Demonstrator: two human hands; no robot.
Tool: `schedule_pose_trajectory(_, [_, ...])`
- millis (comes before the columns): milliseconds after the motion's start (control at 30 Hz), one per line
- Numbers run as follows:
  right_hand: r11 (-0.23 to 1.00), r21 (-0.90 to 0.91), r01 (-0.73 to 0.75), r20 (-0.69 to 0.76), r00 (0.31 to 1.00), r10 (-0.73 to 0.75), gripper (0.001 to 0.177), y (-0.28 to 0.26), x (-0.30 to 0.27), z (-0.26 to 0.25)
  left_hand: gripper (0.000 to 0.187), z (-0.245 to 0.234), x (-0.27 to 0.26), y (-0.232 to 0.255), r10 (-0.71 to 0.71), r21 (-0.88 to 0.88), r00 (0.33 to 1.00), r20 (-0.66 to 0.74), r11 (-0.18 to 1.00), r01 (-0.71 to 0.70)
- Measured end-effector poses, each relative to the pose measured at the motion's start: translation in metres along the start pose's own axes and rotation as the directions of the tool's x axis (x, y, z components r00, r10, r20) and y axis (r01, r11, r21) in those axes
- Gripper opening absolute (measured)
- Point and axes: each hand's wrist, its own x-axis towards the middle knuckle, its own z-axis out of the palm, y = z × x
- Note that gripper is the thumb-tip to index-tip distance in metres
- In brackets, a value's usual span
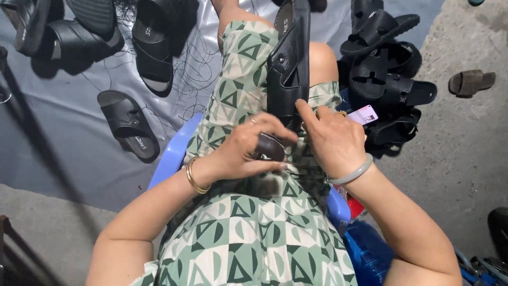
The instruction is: Manually stitching the upper part of black sandals to the soles using a needle and thread.
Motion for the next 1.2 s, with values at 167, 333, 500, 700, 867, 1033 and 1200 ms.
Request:
schedule_pose_trajectory(167, [0.955, 0.29, 0.062, -0.025, 0.998, -0.058, 0.026, 0.012, 0.011, -0.018, 0.019, 0.005, -0.002, -0.005, -0.307, -0.271, 0.928, -0.213, 0.931, 0.246])
schedule_pose_trajectory(333, [0.925, 0.314, 0.214, -0.034, 0.976, -0.215, 0.017, 0.032, 0.029, -0.021, 0.004, 0.035, -0.022, -0.018, -0.54, -0.208, 0.816, -0.206, 0.839, 0.503])
schedule_pose_trajectory(500, [0.89, 0.294, 0.35, 0.082, 0.918, -0.388, 0.02, 0.042, 0.054, -0.022, 0.011, 0.049, -0.02, -0.03, -0.695, -0.197, 0.713, -0.092, 0.714, 0.672])
schedule_pose_trajectory(700, [0.901, 0.297, 0.316, 0.01, 0.943, -0.334, 0.032, 0.033, 0.038, -0.022, 0.01, 0.043, -0.019, -0.026, -0.314, 0.131, 0.947, -0.064, 0.938, 0.32])
schedule_pose_trajectory(867, [0.91, 0.187, 0.369, -0.117, 0.929, -0.352, 0.014, 0.037, 0.029, -0.006, 0.013, 0.039, -0.024, -0.038, -0.547, -0.089, 0.837, 0.003, 0.833, 0.545])
schedule_pose_trajectory(1033, [0.874, 0.14, 0.465, -0.138, 0.883, -0.448, 0.004, 0.034, 0.046, -0.015, 0.01, 0.048, -0.023, -0.041, -0.37, 0.078, 0.929, -0.015, 0.926, 0.37])
schedule_pose_trajectory(1200, [0.9, 0.146, 0.411, -0.174, 0.906, -0.385, 0.005, 0.033, 0.019, 0.008, 0.008, 0.041, -0.023, -0.037, -0.178, 0.143, 0.984, 0.002, 0.974, 0.176])
